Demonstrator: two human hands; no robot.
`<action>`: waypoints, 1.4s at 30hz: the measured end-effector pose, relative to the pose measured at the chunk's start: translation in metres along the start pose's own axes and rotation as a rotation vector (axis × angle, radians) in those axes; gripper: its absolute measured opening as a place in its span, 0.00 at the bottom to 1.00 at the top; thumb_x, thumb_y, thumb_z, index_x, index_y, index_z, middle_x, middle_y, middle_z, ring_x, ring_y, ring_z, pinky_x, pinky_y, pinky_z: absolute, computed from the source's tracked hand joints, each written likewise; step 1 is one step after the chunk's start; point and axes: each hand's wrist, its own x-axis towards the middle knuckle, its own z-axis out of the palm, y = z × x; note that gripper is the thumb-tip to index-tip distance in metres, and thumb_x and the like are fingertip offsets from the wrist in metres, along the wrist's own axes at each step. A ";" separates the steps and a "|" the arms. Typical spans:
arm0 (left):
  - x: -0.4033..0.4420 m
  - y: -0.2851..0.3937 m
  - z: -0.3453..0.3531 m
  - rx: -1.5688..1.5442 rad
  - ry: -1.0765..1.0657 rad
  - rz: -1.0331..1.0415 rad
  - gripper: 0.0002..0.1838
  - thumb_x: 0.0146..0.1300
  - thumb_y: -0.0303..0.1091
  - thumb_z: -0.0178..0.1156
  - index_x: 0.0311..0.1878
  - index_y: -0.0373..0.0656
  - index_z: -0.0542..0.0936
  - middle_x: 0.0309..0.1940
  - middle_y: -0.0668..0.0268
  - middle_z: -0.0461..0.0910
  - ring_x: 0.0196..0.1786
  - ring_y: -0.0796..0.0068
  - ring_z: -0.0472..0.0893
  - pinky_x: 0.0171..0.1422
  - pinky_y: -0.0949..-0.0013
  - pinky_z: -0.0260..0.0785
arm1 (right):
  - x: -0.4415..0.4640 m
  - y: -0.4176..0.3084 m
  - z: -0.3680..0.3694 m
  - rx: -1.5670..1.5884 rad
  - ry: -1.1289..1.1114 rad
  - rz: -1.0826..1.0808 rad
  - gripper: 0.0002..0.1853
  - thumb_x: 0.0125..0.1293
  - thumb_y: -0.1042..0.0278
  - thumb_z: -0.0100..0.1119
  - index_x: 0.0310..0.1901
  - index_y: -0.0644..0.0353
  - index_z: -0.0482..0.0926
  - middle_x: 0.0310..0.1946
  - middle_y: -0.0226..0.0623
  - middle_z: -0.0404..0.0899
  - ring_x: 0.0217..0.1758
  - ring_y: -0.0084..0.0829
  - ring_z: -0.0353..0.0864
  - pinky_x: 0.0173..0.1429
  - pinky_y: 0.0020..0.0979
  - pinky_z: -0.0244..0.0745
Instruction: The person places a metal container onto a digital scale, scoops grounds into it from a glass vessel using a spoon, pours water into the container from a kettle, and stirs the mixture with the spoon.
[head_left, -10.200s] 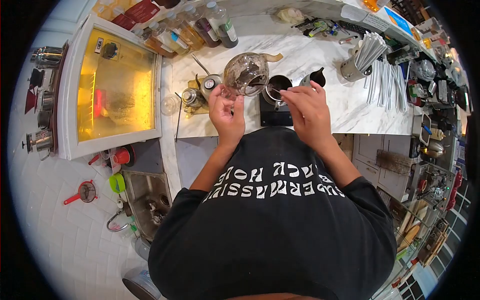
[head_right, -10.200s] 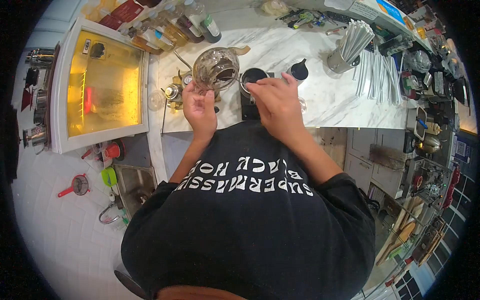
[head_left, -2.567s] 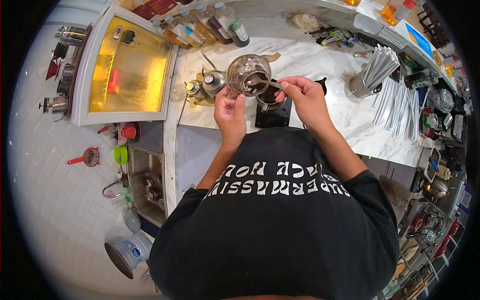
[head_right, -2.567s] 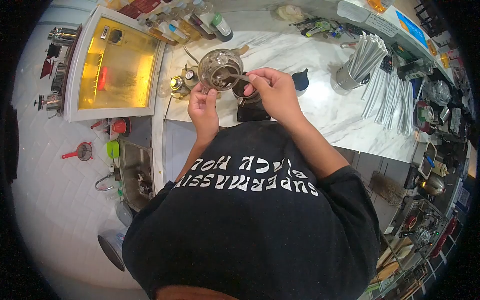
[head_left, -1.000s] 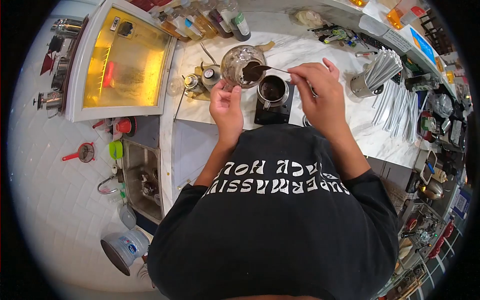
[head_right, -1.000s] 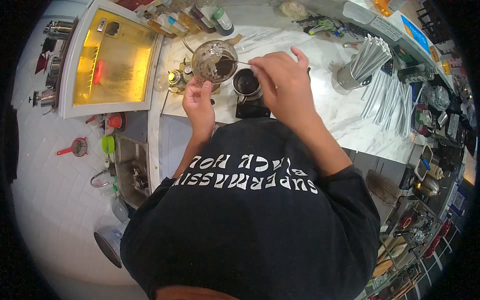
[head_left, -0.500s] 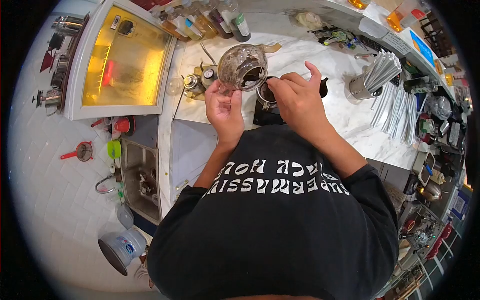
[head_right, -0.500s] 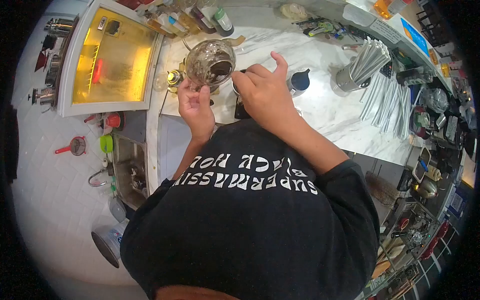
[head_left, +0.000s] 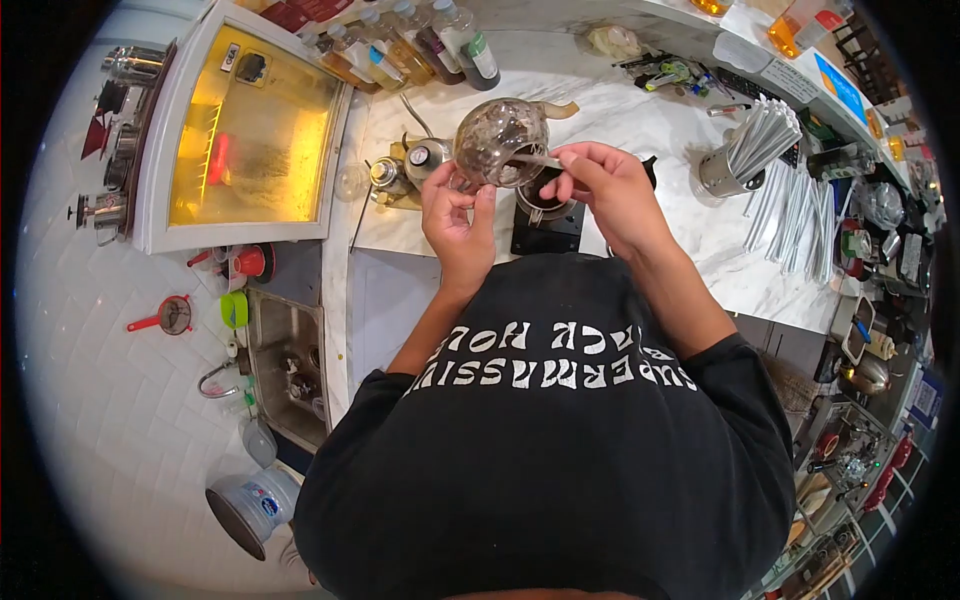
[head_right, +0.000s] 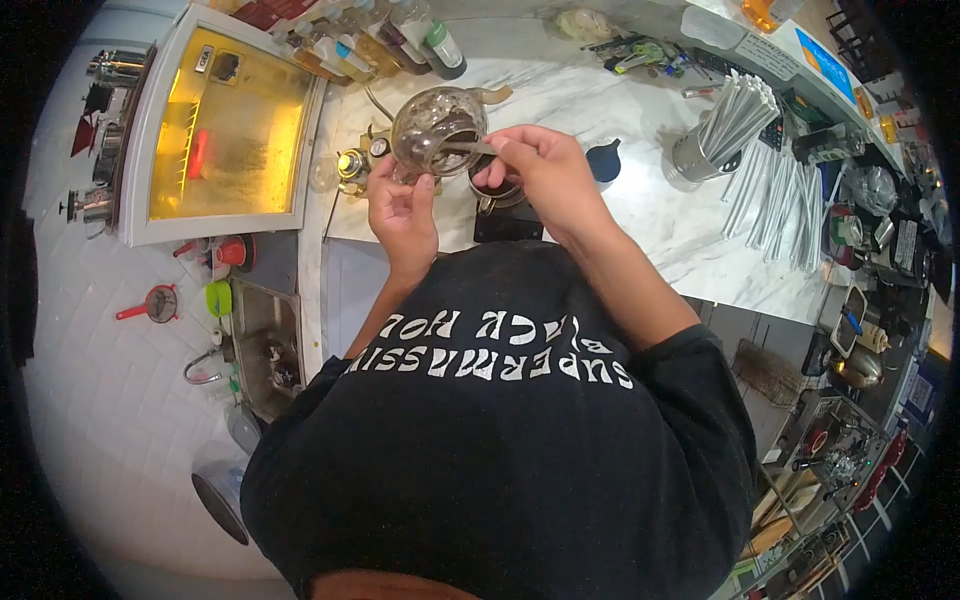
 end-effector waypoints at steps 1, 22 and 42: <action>0.000 -0.001 -0.001 0.031 -0.001 0.018 0.11 0.68 0.20 0.66 0.35 0.36 0.72 0.66 0.49 0.66 0.67 0.60 0.75 0.69 0.60 0.73 | 0.000 0.001 0.000 -0.012 0.038 -0.030 0.11 0.78 0.68 0.55 0.50 0.68 0.81 0.27 0.31 0.82 0.38 0.27 0.86 0.50 0.28 0.76; -0.005 -0.018 -0.009 -0.049 0.132 -0.092 0.13 0.69 0.25 0.67 0.34 0.38 0.71 0.63 0.49 0.70 0.58 0.69 0.77 0.63 0.65 0.71 | -0.024 0.047 -0.057 -1.057 0.140 -0.625 0.09 0.71 0.72 0.63 0.50 0.62 0.86 0.32 0.37 0.87 0.38 0.37 0.86 0.57 0.36 0.74; -0.009 -0.004 -0.005 0.058 0.086 -0.013 0.12 0.68 0.23 0.67 0.34 0.37 0.72 0.66 0.49 0.68 0.64 0.64 0.77 0.61 0.66 0.76 | -0.028 0.013 -0.009 -1.200 0.143 -1.085 0.11 0.62 0.77 0.69 0.47 0.57 0.83 0.38 0.31 0.85 0.52 0.31 0.85 0.70 0.54 0.63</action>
